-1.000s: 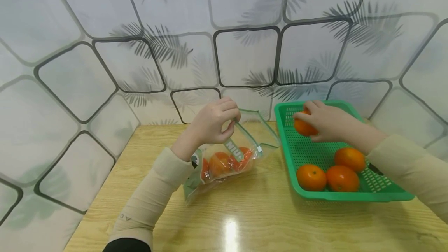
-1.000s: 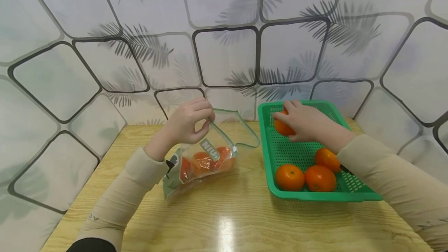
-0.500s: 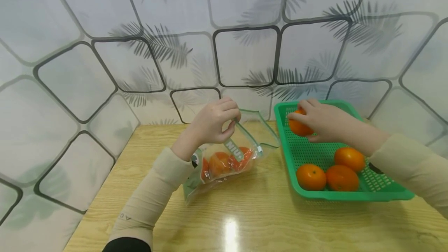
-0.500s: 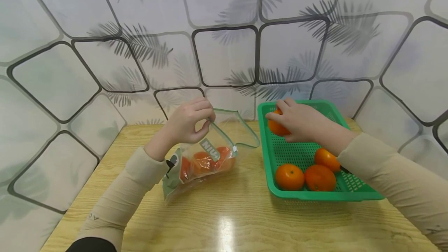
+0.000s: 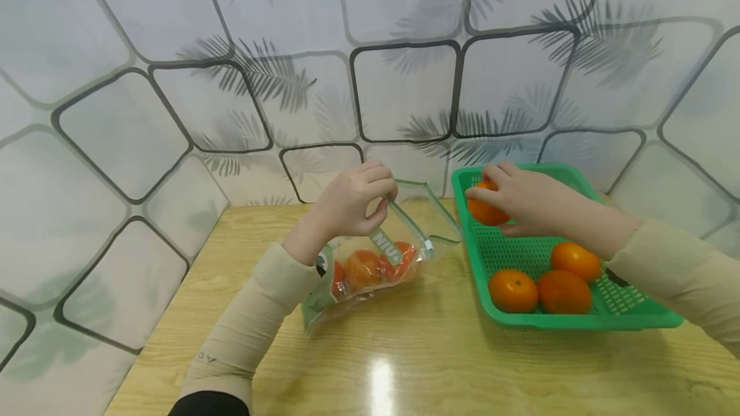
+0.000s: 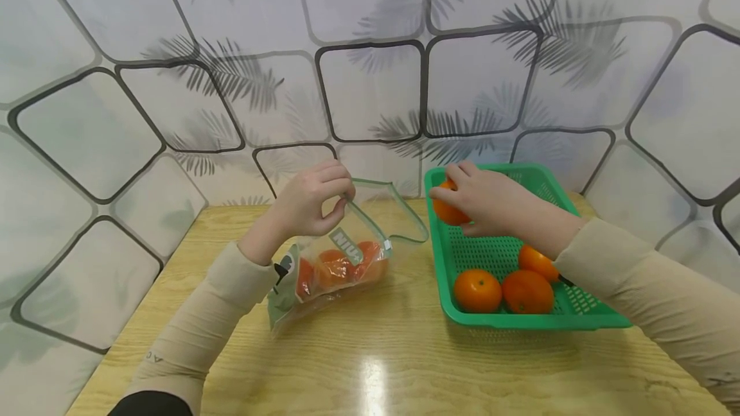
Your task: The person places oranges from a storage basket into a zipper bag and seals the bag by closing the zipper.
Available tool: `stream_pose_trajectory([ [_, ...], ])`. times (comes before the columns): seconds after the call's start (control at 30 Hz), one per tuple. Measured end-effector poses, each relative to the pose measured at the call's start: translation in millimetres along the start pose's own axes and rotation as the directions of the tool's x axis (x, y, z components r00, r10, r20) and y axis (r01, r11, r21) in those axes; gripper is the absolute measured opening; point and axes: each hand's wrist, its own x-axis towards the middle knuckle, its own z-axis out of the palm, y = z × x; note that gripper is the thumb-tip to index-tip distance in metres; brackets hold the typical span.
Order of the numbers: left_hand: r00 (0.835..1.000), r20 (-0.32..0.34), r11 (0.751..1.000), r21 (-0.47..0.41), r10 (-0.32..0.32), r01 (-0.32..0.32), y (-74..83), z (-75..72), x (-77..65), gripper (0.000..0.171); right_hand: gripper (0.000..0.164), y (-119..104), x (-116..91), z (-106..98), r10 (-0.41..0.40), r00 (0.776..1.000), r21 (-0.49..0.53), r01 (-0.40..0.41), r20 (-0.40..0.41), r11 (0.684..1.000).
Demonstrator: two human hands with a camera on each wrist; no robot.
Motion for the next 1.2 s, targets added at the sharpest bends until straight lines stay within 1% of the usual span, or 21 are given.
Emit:
stream_pose_trajectory([
  [0.37,1.000,-0.026,1.000,0.001,0.006,-0.006,0.3,-3.9,0.9,0.014,0.077,-7.1,7.1,-6.3,-0.031,0.998,-0.018,0.030,-0.048,0.999],
  [0.67,0.999,-0.035,1.000,-0.004,0.013,-0.013,-0.1,-6.7,-0.6,0.014,0.080,-13.0,12.1,-14.4,-0.073,0.994,-0.038,0.071,-0.077,0.997],
  [0.93,0.999,-0.040,1.000,-0.002,0.021,-0.021,0.9,-11.0,0.2,0.014,0.079,-18.0,16.5,-20.8,-0.069,0.993,-0.038,0.066,-0.095,0.997],
  [1.1,0.999,-0.038,1.000,0.001,0.020,-0.020,1.5,-11.6,0.2,0.013,0.076,-21.1,20.7,-21.5,-0.069,0.990,-0.028,0.066,-0.122,0.997],
  [1.2,0.999,-0.039,1.000,0.004,0.024,-0.024,2.4,-12.1,0.9,0.013,0.076,-22.7,23.0,-21.9,-0.060,0.990,-0.015,0.059,-0.124,0.998],
])
